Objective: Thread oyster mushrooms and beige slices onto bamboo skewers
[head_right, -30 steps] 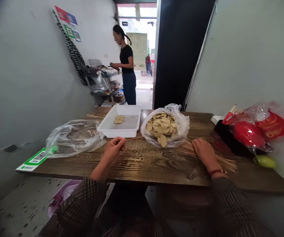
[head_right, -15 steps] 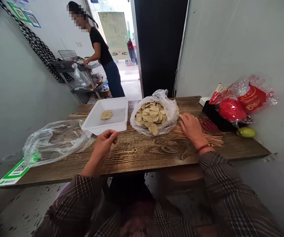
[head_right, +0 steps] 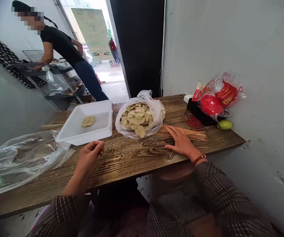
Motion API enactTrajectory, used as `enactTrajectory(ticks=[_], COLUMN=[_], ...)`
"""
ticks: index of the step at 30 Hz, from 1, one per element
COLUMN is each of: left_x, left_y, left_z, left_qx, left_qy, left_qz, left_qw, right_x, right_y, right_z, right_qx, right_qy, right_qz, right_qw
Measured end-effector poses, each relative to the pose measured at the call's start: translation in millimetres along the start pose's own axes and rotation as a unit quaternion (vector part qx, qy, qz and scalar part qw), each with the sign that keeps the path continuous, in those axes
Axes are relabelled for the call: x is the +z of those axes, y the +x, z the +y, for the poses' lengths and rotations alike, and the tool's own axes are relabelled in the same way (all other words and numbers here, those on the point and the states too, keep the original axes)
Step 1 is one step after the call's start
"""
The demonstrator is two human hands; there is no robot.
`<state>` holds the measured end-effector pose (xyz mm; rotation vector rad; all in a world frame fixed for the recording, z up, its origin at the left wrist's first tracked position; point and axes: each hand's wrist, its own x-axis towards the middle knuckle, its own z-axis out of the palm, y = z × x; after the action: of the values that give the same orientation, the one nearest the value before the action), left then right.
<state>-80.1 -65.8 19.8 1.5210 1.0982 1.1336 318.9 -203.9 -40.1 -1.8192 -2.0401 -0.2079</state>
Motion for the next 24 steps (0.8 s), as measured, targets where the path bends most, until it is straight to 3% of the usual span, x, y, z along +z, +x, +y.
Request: enactTrajectory(ticks=[4, 10, 13, 19, 24], left_x=[3.6, 4.3, 3.6, 0.7, 4.1], left_y=[1.0, 0.2, -4.2, -10.5, -14.8], left_z=[-0.4, 7.0, 12.4, 15.7, 20.8], left_qx=[0.001, 0.007, 0.011, 0.016, 0.006], left_qy=[0.006, 0.013, 0.009, -0.007, -0.032], left_qz=[0.002, 0.0, 0.002, 0.017, 0.008], left_qw=[1.0, 1.0, 1.0, 1.0, 0.999], right_x=[-3.9, 8.3, 18.9, 26.6, 23.4], right_y=[5.2, 27.2, 32.5, 18.5, 9.0], right_z=[5.4, 47.6, 62.6, 76.4, 87.5], right_qx=[-0.02, 0.042, 0.035, -0.034, 0.004], right_qy=[-0.018, -0.058, -0.044, -0.027, -0.059], right_qz=[-0.008, 0.003, -0.011, 0.004, -0.01], right_qw=[1.0, 0.997, 0.998, 0.999, 0.998])
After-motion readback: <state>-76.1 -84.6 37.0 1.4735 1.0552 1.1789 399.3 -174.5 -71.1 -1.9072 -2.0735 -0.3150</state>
